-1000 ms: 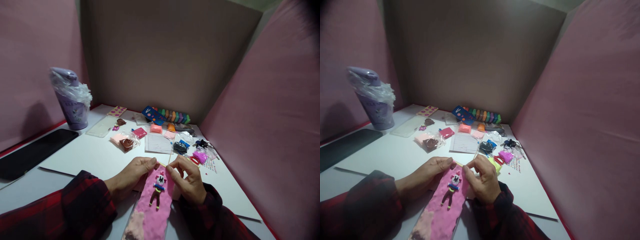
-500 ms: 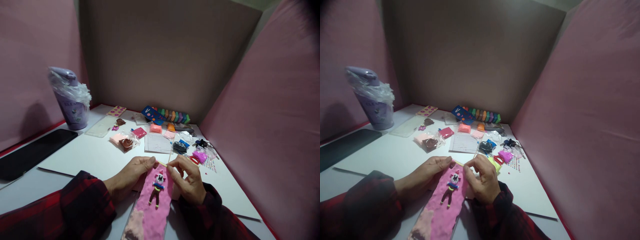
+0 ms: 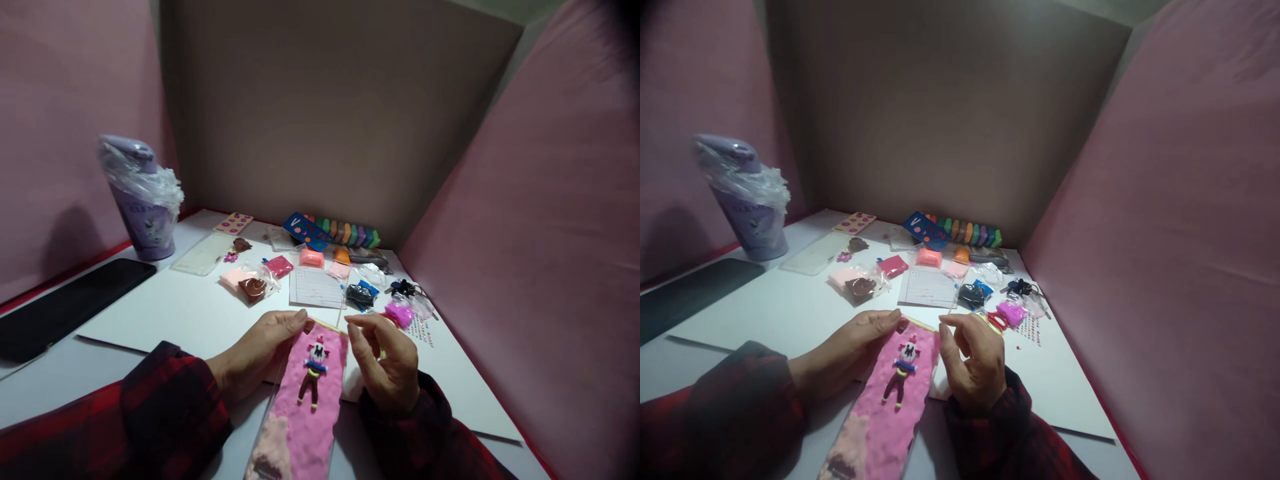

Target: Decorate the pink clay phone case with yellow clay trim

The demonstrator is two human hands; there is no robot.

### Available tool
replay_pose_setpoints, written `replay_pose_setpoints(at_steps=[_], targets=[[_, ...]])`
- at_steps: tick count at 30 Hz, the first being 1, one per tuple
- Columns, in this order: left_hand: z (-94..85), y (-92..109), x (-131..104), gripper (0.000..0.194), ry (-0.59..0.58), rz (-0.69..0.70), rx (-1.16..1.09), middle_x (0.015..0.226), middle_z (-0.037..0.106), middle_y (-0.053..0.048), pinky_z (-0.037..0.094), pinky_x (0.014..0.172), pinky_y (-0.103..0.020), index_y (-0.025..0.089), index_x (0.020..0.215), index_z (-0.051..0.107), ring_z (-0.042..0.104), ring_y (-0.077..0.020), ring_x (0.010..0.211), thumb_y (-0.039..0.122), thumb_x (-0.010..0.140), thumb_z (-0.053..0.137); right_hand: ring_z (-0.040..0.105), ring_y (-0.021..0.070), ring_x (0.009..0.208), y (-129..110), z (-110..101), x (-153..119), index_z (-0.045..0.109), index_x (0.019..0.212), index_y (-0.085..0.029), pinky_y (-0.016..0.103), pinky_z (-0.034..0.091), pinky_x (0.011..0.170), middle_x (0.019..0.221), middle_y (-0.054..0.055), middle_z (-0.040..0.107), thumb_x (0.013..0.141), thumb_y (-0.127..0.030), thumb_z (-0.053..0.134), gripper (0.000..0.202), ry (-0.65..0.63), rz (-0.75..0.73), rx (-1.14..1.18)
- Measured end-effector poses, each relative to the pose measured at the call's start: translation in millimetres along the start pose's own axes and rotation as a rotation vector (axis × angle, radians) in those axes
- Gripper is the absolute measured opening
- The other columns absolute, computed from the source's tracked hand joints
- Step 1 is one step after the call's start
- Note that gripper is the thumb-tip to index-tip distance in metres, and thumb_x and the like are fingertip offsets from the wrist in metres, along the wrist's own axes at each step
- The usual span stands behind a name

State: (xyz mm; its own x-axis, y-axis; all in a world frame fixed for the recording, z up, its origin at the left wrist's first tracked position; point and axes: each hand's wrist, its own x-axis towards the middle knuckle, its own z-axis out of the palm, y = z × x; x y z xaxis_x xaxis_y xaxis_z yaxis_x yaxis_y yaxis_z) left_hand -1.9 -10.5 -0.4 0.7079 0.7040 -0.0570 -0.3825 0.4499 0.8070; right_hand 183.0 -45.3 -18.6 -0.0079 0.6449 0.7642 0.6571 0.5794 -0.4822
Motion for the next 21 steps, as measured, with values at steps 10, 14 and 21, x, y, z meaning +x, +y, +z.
replay_pose_setpoints(at_steps=[10,14,21], targets=[[0.8,1.1,-0.3,0.032,-0.033,0.032,-0.043,0.092,0.068,-0.018,0.047,0.078,-0.036,0.007,0.098,0.066,0.065,-0.0226,0.078,0.032,0.089,0.048,0.043,0.0122,0.054,-8.7,1.5,5.0,0.063,0.084,-0.017,0.026,0.034,0.052,0.060,-0.002,0.047,0.084,-0.034,0.054,0.019,-0.151,0.255,0.012],[0.6,0.8,0.8,0.034,-0.038,-0.002,0.011,0.089,0.069,-0.017,0.048,0.073,-0.030,0.006,0.098,0.066,0.065,-0.0210,0.075,0.034,0.088,0.050,0.042,0.0120,0.055,-10.2,3.6,6.9,0.061,0.072,-0.017,0.026,0.033,0.053,0.060,-0.002,0.047,0.082,-0.037,0.057,0.023,-0.196,0.303,0.042],[0.5,0.8,0.7,0.036,-0.044,-0.007,0.018,0.091,0.069,-0.018,0.047,0.079,-0.034,0.006,0.100,0.066,0.065,-0.0227,0.078,0.036,0.087,0.051,0.041,0.0122,0.056,-6.6,3.3,6.5,0.057,0.065,-0.017,0.026,0.031,0.054,0.061,-0.001,0.046,0.086,-0.033,0.052,0.026,-0.227,0.288,0.131]])
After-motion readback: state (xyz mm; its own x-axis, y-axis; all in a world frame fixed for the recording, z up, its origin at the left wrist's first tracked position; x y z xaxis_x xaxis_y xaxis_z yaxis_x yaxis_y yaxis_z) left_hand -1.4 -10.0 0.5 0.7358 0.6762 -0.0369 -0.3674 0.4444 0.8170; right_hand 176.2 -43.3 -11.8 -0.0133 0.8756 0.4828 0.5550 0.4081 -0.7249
